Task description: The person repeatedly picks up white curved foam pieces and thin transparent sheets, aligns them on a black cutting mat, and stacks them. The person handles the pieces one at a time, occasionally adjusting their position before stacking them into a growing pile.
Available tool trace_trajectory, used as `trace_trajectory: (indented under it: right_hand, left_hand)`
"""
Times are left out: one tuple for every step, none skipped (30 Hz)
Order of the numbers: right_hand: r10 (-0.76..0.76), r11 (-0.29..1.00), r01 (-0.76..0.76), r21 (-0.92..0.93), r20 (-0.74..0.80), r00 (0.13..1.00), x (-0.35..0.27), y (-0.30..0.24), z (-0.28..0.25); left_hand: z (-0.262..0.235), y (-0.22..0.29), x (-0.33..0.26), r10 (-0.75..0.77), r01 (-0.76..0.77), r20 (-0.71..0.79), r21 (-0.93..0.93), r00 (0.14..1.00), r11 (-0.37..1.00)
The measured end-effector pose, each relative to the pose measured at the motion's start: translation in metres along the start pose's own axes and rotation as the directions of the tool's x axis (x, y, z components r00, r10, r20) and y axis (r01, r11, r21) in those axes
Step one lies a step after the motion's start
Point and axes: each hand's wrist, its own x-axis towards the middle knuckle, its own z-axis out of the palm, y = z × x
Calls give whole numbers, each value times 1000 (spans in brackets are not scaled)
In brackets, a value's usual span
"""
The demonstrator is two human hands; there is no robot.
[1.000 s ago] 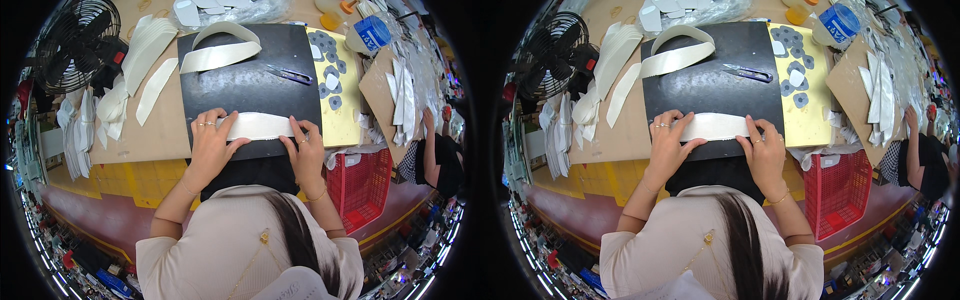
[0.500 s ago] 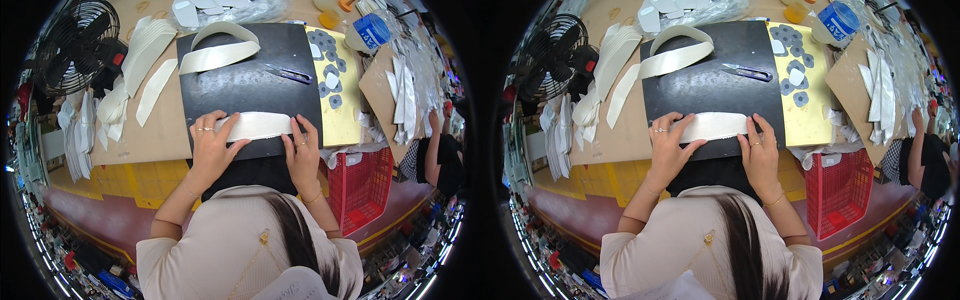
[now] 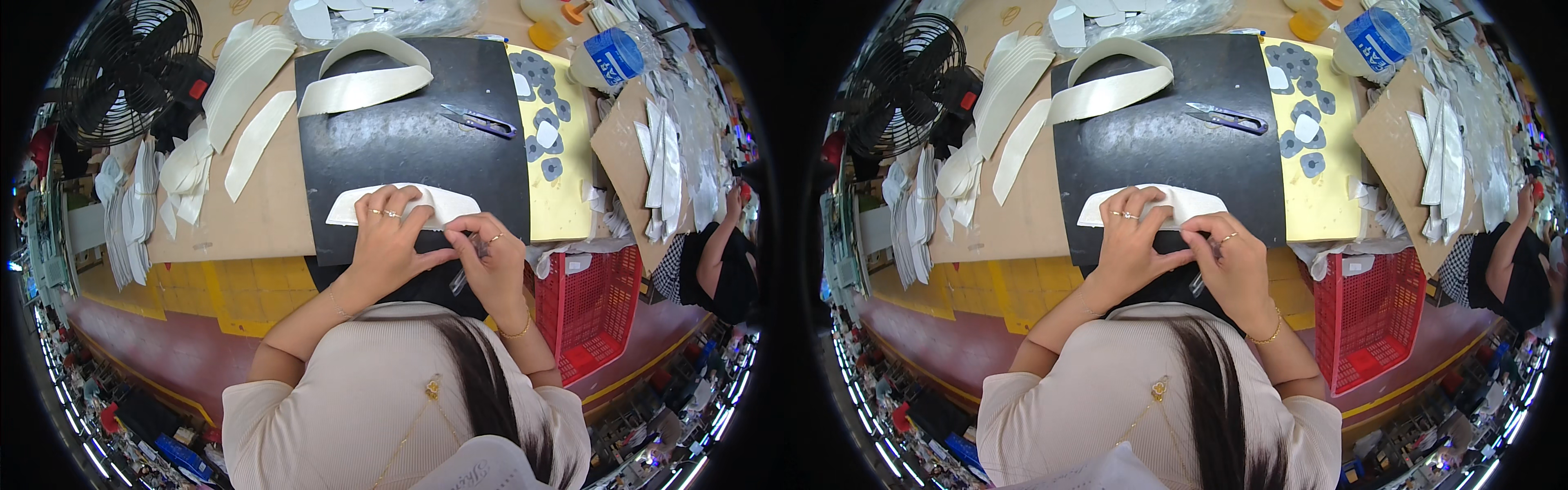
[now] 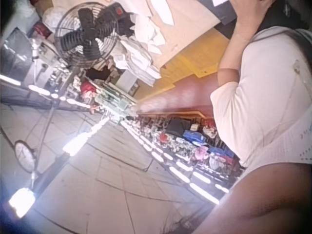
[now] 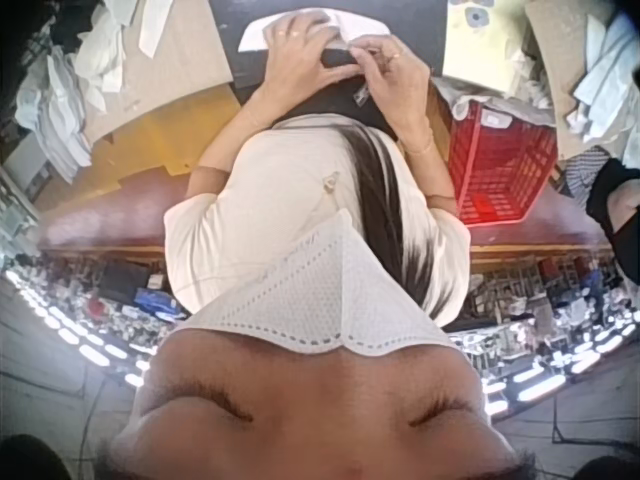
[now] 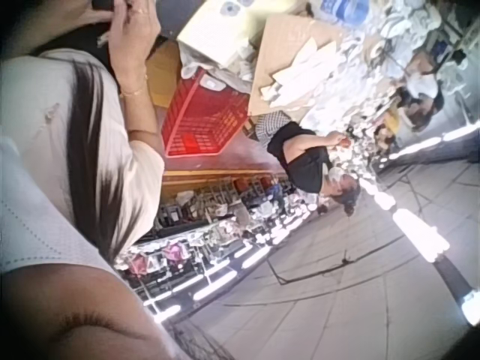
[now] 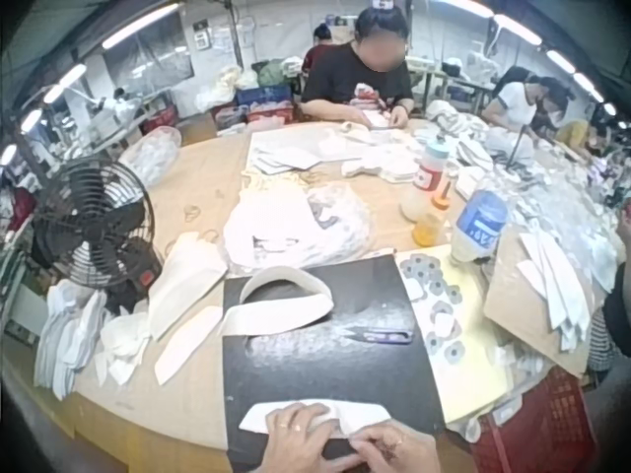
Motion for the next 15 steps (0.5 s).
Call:
trace_trajectory:
  right_hand:
    - [57, 995, -59, 83, 27, 998, 1, -5, 1]
    - [91, 987, -97, 128, 47, 995, 0, -4, 2]
    - [122, 976, -133, 172, 69, 990, 0, 0, 2]
    - [152, 962, -169, 214, 92, 984, 1, 2, 1]
    - [107, 990, -108, 94, 15, 994, 4, 3, -3]
    - [53, 998, -55, -30, -55, 997, 8, 4, -7]
    - [-9, 988, -9, -156, -117, 993, 11, 5, -9]
    - [25, 972, -51, -229, -115, 993, 11, 8, -9]
    - [62, 948, -96, -304, -119, 991, 10, 10, -9]
    - [97, 916, -138, -376, -126, 987, 9, 13, -9]
    - [141, 909, -165, -383, -90, 986, 8, 14, -10]
    - [172, 926, -183, -329, -64, 983, 7, 15, -8]
    - [201, 940, -203, -275, -36, 979, 6, 17, -6]
    - [228, 949, -224, -220, -7, 974, 6, 18, -4]
    - [248, 956, -246, -162, -3, 969, 8, 20, -4]
  left_hand:
    - [2, 2, 1, -16, 16, -5, -5, 1000, 1000]
    - [2, 2, 2, -32, 32, -9, -10, 999, 999]
    - [2, 1, 3, -23, 23, -17, -4, 1000, 1000]
    - [2, 0, 2, -14, 14, -24, 2, 1000, 1000]
    - [1, -2, 2, -5, 5, -31, 8, 1000, 1000]
    - [-1, -3, 2, -56, 53, -41, -69, 998, 996]
    - [-5, -6, 3, -107, 99, -47, -146, 993, 984]
    - [-9, -9, 3, -159, 144, -50, -222, 986, 964]
    - [-9, -15, 3, -155, 129, -84, -259, 984, 957]
    - [-11, -18, 0, -215, 185, -55, -337, 975, 923]
    - [-13, -20, -2, -272, 240, -21, -411, 962, 880]
    - [-13, -22, -3, -324, 291, 17, -481, 946, 827]
    - [-9, -24, -3, -364, 295, 3, -590, 931, 752]
    - [-10, -25, -5, -411, 325, 29, -665, 911, 672]
    - [-13, -24, -5, -454, 347, 59, -734, 889, 584]
